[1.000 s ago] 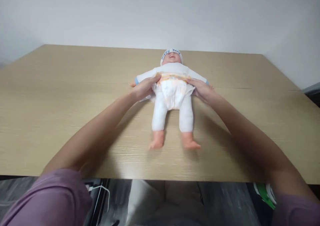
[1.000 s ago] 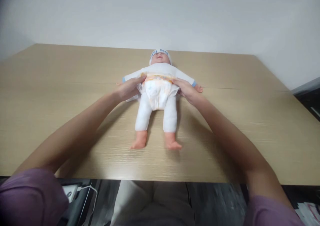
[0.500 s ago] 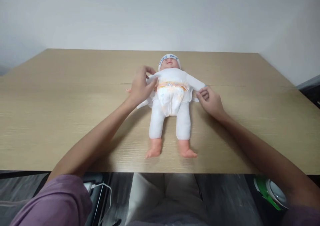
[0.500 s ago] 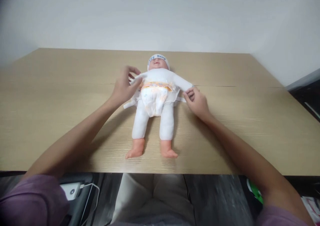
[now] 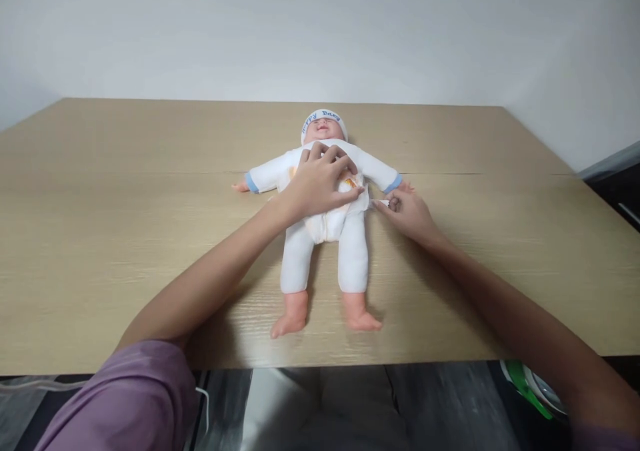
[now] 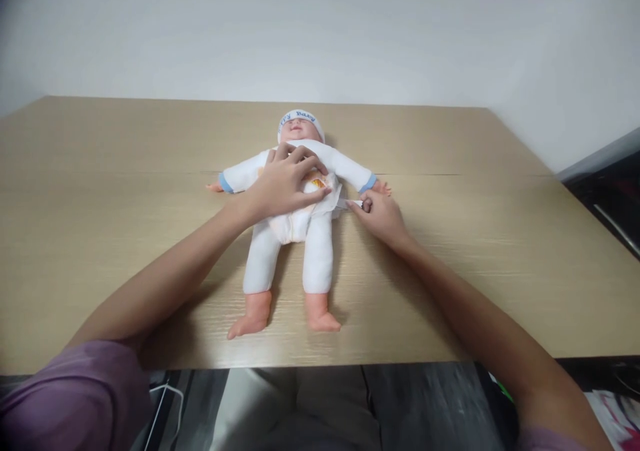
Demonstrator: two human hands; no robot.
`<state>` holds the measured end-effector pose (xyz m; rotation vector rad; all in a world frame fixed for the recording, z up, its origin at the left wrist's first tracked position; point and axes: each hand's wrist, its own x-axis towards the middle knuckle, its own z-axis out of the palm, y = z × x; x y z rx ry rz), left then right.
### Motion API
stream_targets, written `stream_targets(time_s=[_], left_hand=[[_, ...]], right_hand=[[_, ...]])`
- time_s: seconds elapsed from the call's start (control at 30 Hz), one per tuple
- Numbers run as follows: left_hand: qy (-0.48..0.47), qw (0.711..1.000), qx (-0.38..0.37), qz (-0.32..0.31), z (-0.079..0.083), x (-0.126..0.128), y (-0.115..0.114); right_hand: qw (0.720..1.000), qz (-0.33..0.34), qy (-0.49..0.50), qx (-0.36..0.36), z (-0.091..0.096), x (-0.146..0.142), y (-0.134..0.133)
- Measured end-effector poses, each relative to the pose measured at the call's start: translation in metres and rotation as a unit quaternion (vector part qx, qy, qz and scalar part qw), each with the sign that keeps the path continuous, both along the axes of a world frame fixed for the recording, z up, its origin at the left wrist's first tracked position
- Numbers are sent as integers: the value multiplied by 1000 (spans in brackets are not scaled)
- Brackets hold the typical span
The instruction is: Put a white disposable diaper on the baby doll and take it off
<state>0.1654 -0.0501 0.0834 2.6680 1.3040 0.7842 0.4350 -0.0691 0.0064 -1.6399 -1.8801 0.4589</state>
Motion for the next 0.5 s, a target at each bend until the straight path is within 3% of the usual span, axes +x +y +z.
stream_targets(time_s=[0.23, 0.5], left_hand=[[4, 1000, -9, 16, 0, -1, -1], [-48, 998, -40, 2, -2, -4, 4]], right_hand=[[980, 76, 182, -20, 33, -4, 2], [978, 140, 154, -20, 53, -72, 34]])
